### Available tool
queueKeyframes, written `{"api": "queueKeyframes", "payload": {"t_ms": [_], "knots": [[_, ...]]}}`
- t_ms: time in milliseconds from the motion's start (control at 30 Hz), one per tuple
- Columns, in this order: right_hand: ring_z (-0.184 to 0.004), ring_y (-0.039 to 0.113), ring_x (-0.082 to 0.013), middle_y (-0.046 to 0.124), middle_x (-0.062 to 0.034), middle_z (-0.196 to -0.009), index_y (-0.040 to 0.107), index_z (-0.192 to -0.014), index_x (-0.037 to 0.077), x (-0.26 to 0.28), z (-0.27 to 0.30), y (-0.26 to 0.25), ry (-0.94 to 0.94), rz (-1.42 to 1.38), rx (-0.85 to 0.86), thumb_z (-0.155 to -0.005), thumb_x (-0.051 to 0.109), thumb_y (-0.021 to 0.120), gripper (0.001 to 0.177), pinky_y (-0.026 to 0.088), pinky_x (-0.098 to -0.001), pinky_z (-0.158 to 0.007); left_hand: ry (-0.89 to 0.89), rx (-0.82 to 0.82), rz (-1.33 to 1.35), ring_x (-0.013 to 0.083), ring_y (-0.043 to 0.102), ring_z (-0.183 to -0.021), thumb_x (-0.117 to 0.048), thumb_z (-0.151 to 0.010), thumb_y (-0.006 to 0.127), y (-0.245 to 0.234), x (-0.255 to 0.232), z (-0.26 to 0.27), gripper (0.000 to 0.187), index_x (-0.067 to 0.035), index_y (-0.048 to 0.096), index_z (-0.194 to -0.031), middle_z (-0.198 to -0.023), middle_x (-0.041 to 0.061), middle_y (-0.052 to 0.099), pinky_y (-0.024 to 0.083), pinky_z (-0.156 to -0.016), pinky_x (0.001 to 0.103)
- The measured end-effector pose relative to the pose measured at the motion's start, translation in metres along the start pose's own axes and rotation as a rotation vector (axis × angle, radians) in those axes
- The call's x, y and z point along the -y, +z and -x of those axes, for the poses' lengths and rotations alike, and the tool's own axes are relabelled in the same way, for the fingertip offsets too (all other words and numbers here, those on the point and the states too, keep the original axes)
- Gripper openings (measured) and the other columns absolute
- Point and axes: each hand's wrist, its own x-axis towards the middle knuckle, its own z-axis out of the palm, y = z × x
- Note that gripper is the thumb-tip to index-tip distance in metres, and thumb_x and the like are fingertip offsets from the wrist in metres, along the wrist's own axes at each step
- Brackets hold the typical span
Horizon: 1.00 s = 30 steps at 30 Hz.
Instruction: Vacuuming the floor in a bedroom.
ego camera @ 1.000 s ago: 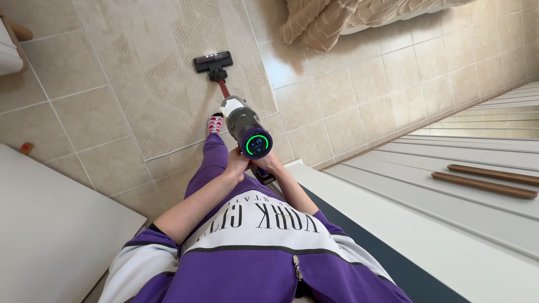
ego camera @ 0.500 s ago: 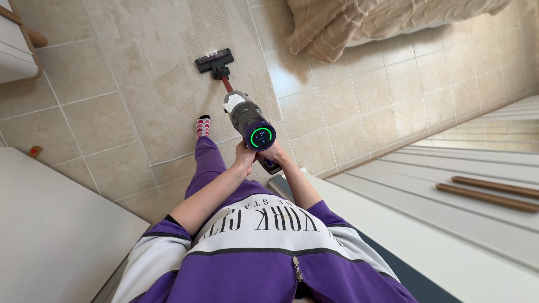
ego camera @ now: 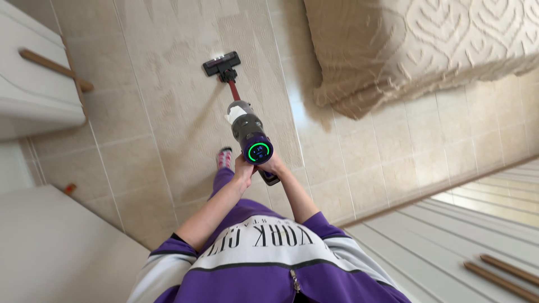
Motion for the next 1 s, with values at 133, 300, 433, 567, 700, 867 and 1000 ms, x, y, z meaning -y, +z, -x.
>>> {"api": "queueKeyframes", "payload": {"t_ms": [133,300,433,567,700,867,1000], "knots": [[-0.106,0.067,-0.0199,0.071,-0.0092,-0.116,0.067,-0.122,0.006,0.032,-0.104,0.0,-0.079,-0.007,-0.042,-0.078,0.019,0.084,0.048,0.057,-0.0365,-0.093,-0.011,-0.016,-0.026,0.0141,0.069,-0.084,-0.015,-0.096,0.062,-0.001,-0.091,-0.066,0.025,-0.006,0.064,-0.119,-0.105,0.003,0.071,0.06,-0.07,0.034],[-0.102,0.068,-0.0187,0.072,-0.0074,-0.112,0.066,-0.12,0.006,0.041,-0.2,0.001,0.017,-0.052,-0.061,-0.075,0.022,0.086,0.051,0.059,-0.0363,-0.087,-0.016,-0.075,-0.085,0.0146,0.068,-0.076,-0.014,-0.097,0.064,-0.002,-0.168,-0.132,0.023,0.001,0.064,-0.115,-0.1,0.006,0.071,0.058,-0.063,0.032],[-0.1,0.068,-0.0178,0.071,-0.0069,-0.111,0.065,-0.119,0.006,0.047,-0.235,-0.001,0.006,-0.053,-0.129,-0.075,0.021,0.086,0.052,0.058,-0.0362,-0.087,-0.003,-0.079,-0.091,0.0166,0.061,-0.062,-0.01,-0.095,0.063,-0.004,-0.186,-0.17,0.023,0.001,0.064,-0.116,-0.091,0.008,0.069,0.05,-0.052,0.034],[-0.093,0.067,-0.0166,0.072,-0.0052,-0.106,0.068,-0.115,0.007,0.038,-0.231,0.006,0.046,-0.118,-0.129,-0.074,0.022,0.087,0.048,0.059,-0.0359,-0.078,-0.006,-0.058,-0.138,0.0167,0.061,-0.056,-0.002,-0.094,0.059,-0.01,-0.18,-0.174,0.028,0.004,0.061,-0.122,-0.087,0.01,0.069,0.05,-0.05,0.033],[-0.071,0.063,-0.016,0.07,-0.0051,-0.087,0.07,-0.109,0.006,0.031,-0.191,0.019,0.309,-0.127,-0.071,-0.084,0.025,0.081,0.033,0.054,-0.0346,-0.059,-0.016,-0.047,-0.169,0.0179,0.058,-0.053,0.001,-0.092,0.062,-0.02,-0.151,-0.152,0.039,0.003,0.057,-0.131,-0.081,0.012,0.067,0.048,-0.048,0.033],[-0.061,0.06,-0.0108,0.067,0.0003,-0.079,0.068,-0.102,0.008,0.034,-0.103,0.041,0.193,-0.284,-0.143,-0.082,0.013,0.078,0.024,0.051,-0.0319,-0.049,-0.04,-0.041,-0.213,0.0176,0.058,-0.052,-0.003,-0.093,0.061,-0.034,-0.102,-0.085,0.039,0.004,0.058,-0.132,-0.081,0.011,0.069,0.049,-0.048,0.033],[-0.053,0.055,-0.012,0.062,-0.0025,-0.073,0.066,-0.097,0.006,0.011,-0.015,0.069,0.254,-0.317,-0.058,-0.086,0.008,0.075,0.015,0.044,-0.0314,-0.044,-0.06,-0.057,-0.249,0.0174,0.059,-0.053,-0.005,-0.093,0.063,-0.056,-0.032,-0.027,0.038,0.002,0.057,-0.13,-0.083,0.011,0.069,0.049,-0.048,0.033]]}}
